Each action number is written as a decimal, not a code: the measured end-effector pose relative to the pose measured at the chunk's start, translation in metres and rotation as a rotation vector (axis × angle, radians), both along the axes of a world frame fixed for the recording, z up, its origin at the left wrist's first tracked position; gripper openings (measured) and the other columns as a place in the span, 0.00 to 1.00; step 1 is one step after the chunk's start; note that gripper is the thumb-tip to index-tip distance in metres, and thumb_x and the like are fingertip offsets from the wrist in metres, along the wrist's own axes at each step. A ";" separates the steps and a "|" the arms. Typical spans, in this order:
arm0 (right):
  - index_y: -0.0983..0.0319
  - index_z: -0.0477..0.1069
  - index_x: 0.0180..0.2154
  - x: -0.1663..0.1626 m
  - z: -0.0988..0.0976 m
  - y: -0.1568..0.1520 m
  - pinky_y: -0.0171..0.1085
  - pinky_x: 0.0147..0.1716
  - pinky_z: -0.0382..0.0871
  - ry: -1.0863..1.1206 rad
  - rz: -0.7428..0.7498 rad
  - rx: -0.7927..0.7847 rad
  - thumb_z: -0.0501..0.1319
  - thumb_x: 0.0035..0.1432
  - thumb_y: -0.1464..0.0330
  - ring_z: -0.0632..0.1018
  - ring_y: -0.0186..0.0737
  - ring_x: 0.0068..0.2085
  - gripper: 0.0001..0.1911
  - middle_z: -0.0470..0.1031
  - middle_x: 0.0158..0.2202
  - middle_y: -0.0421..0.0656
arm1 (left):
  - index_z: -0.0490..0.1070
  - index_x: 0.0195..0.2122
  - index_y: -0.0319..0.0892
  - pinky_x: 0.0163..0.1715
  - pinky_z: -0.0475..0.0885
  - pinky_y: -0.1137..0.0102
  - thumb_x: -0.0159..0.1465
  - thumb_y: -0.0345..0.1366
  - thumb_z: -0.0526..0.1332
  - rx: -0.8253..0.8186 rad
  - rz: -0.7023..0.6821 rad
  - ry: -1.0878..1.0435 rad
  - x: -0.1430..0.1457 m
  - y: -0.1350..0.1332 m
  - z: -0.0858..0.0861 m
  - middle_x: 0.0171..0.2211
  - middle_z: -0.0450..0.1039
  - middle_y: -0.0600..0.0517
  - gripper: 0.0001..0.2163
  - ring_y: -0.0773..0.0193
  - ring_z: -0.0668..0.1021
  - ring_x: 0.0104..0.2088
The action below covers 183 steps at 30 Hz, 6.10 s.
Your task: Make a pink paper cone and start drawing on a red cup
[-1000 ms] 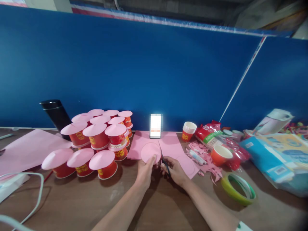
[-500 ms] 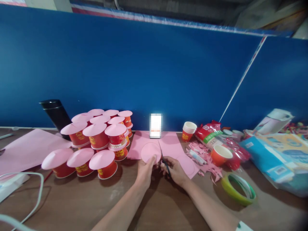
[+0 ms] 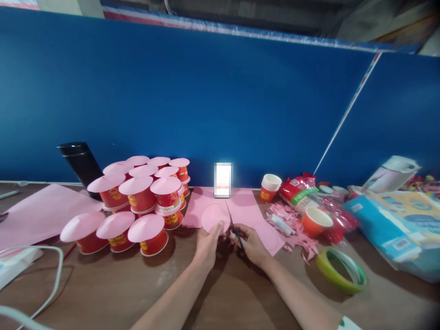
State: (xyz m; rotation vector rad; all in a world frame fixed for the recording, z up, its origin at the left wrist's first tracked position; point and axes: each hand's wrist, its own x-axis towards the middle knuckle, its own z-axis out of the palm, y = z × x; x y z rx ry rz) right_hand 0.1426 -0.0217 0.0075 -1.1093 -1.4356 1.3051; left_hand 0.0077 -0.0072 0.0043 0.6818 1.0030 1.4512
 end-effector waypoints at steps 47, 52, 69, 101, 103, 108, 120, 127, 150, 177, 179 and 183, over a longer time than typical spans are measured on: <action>0.64 0.70 0.39 0.001 0.000 0.001 0.28 0.16 0.60 0.004 0.020 0.038 0.63 0.51 0.55 0.69 0.29 0.21 0.20 0.68 0.23 0.37 | 0.73 0.30 0.34 0.17 0.64 0.75 0.45 0.44 0.70 -0.018 -0.022 0.062 0.000 -0.002 0.004 0.18 0.69 0.53 0.19 0.71 0.69 0.17; 0.64 0.69 0.41 0.002 -0.005 0.002 0.27 0.15 0.60 0.001 0.008 0.019 0.64 0.51 0.56 0.69 0.30 0.21 0.21 0.69 0.24 0.38 | 0.72 0.26 0.34 0.17 0.63 0.75 0.43 0.44 0.71 -0.030 0.003 0.049 0.000 -0.002 0.007 0.16 0.68 0.54 0.18 0.72 0.68 0.16; 0.64 0.68 0.42 0.003 -0.004 0.002 0.28 0.16 0.62 0.014 0.035 0.004 0.63 0.52 0.55 0.71 0.30 0.22 0.22 0.69 0.25 0.38 | 0.72 0.26 0.35 0.18 0.63 0.75 0.44 0.43 0.70 -0.019 -0.007 0.062 -0.001 -0.002 0.005 0.17 0.68 0.54 0.17 0.71 0.68 0.17; 0.64 0.69 0.42 0.003 -0.009 0.003 0.26 0.13 0.58 0.034 0.002 -0.020 0.64 0.50 0.56 0.68 0.29 0.19 0.22 0.68 0.23 0.37 | 0.71 0.25 0.34 0.17 0.62 0.75 0.44 0.44 0.70 -0.025 -0.006 0.075 -0.001 -0.002 0.006 0.16 0.68 0.54 0.17 0.71 0.68 0.16; 0.64 0.69 0.42 0.003 -0.009 0.004 0.26 0.13 0.58 0.039 0.000 -0.023 0.64 0.51 0.56 0.68 0.28 0.19 0.22 0.68 0.23 0.37 | 0.72 0.25 0.35 0.17 0.63 0.75 0.45 0.44 0.70 -0.036 -0.003 0.080 -0.001 -0.002 0.005 0.16 0.68 0.54 0.16 0.71 0.68 0.16; 0.64 0.70 0.42 0.002 -0.007 0.002 0.26 0.13 0.57 0.039 -0.006 -0.019 0.64 0.50 0.55 0.68 0.29 0.19 0.22 0.69 0.23 0.38 | 0.72 0.27 0.34 0.17 0.63 0.75 0.45 0.43 0.69 -0.036 -0.006 0.080 -0.001 -0.002 0.004 0.17 0.69 0.53 0.17 0.72 0.68 0.17; 0.64 0.70 0.43 0.003 -0.011 0.003 0.26 0.13 0.58 0.035 -0.001 -0.025 0.64 0.52 0.56 0.67 0.28 0.19 0.22 0.69 0.23 0.37 | 0.72 0.28 0.34 0.17 0.64 0.75 0.45 0.44 0.70 -0.034 -0.002 0.078 -0.001 -0.001 0.001 0.19 0.69 0.53 0.18 0.72 0.68 0.17; 0.64 0.70 0.44 0.003 -0.010 0.004 0.26 0.13 0.57 0.045 0.001 -0.021 0.64 0.51 0.56 0.67 0.28 0.19 0.22 0.68 0.23 0.37 | 0.73 0.28 0.33 0.18 0.65 0.75 0.45 0.43 0.70 -0.035 0.003 0.052 -0.001 0.000 0.002 0.19 0.70 0.52 0.17 0.72 0.69 0.18; 0.64 0.68 0.42 0.002 -0.003 0.001 0.27 0.14 0.60 0.040 0.021 -0.005 0.64 0.51 0.56 0.70 0.30 0.21 0.22 0.69 0.24 0.38 | 0.73 0.27 0.34 0.17 0.63 0.75 0.43 0.43 0.70 -0.065 -0.009 0.079 0.000 -0.003 0.008 0.17 0.69 0.53 0.17 0.71 0.68 0.16; 0.64 0.69 0.43 0.002 -0.010 0.003 0.26 0.12 0.57 0.045 -0.008 -0.028 0.64 0.51 0.56 0.68 0.28 0.19 0.23 0.69 0.23 0.38 | 0.72 0.23 0.35 0.16 0.61 0.75 0.44 0.44 0.69 -0.037 -0.022 0.076 -0.001 -0.004 0.010 0.15 0.67 0.54 0.16 0.71 0.67 0.16; 0.64 0.69 0.43 0.002 -0.010 0.003 0.26 0.12 0.57 0.041 -0.013 -0.024 0.64 0.51 0.56 0.68 0.28 0.19 0.22 0.69 0.23 0.38 | 0.72 0.24 0.35 0.16 0.61 0.75 0.43 0.44 0.70 -0.039 -0.017 0.067 -0.001 -0.004 0.010 0.15 0.67 0.54 0.16 0.71 0.67 0.16; 0.64 0.69 0.43 0.002 -0.010 0.003 0.25 0.12 0.56 0.042 -0.023 -0.027 0.64 0.51 0.56 0.69 0.29 0.19 0.22 0.69 0.24 0.38 | 0.72 0.25 0.35 0.15 0.61 0.75 0.44 0.45 0.69 -0.062 -0.026 0.093 -0.002 -0.004 0.009 0.15 0.67 0.54 0.16 0.71 0.67 0.15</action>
